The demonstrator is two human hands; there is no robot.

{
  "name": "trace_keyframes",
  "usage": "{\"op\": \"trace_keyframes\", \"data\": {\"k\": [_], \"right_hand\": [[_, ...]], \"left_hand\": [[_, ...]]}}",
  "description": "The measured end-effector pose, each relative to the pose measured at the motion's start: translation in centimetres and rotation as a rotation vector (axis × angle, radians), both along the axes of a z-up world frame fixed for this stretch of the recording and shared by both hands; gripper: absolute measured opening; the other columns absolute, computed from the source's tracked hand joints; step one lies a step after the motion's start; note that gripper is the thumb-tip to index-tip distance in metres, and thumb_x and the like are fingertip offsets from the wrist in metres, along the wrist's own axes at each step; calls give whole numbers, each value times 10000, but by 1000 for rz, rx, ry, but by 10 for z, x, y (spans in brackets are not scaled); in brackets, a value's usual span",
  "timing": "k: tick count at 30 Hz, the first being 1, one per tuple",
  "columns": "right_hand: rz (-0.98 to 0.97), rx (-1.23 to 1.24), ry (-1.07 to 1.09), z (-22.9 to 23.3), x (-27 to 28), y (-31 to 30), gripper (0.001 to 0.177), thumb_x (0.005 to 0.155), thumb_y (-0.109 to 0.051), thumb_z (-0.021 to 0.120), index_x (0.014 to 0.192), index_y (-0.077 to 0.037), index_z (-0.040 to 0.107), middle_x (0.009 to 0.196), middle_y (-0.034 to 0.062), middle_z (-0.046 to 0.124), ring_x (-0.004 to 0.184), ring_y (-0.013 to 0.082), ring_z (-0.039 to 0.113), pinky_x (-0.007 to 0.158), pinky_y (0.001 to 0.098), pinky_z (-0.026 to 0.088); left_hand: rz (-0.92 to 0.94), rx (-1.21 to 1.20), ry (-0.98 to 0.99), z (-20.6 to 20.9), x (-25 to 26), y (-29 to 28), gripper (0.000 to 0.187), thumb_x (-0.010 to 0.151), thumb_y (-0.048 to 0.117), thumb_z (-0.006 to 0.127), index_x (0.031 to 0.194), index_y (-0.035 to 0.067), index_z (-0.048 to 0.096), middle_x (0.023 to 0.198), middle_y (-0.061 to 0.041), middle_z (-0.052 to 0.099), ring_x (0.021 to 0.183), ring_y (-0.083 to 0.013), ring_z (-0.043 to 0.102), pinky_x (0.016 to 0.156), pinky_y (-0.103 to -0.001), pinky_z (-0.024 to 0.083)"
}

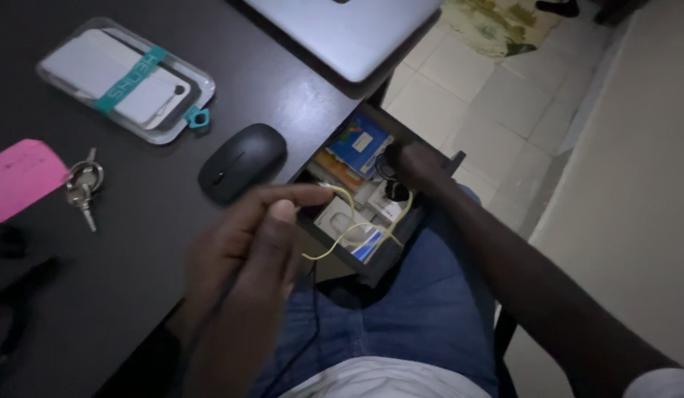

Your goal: The person organizes a desk by placing various items into a drawer. They handle a yellow cable, a pink cloth, keys, a toothbrush, and a stack of books, moving them from the desk surface into the drawer. Finally, they open a laptop and place a phone case on the desk.

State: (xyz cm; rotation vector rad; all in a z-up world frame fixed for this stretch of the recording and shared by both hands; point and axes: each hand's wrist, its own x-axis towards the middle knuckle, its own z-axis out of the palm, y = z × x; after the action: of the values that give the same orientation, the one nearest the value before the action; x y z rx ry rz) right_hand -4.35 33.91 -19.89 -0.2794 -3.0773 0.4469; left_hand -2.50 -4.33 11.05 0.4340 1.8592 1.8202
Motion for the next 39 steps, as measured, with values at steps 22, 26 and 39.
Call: {"op": "trace_keyframes", "data": {"k": [22, 26, 39], "right_hand": [[341, -1937, 313, 216, 133, -136, 886, 922, -597, 543, 1509, 51, 401, 1334, 192, 577, 1207, 291, 561, 1009, 424, 460], [151, -1647, 402, 251, 168, -140, 909, 891, -204, 854, 1616, 61, 374, 877, 152, 614, 654, 224, 601, 532, 376, 492], [-298, -1076, 334, 259, 213, -74, 377, 988, -393, 641, 874, -38, 695, 629, -28, 472, 534, 82, 401, 471, 266, 339]], "left_hand": [[-555, -614, 797, 60, -10, 84, 252, 921, 260, 695, 1104, 88, 690, 820, -127, 746, 736, -285, 748, 659, -400, 565], [-514, -628, 918, 73, -12, 109, 157, 846, 174, 734, 977, 87, 730, 800, -116, 742, 713, -265, 734, 619, -404, 585], [-803, -116, 811, 104, -57, 148, 305, 953, 422, 692, 914, 125, 751, 657, -24, 682, 520, -127, 630, 463, -313, 504]]}}
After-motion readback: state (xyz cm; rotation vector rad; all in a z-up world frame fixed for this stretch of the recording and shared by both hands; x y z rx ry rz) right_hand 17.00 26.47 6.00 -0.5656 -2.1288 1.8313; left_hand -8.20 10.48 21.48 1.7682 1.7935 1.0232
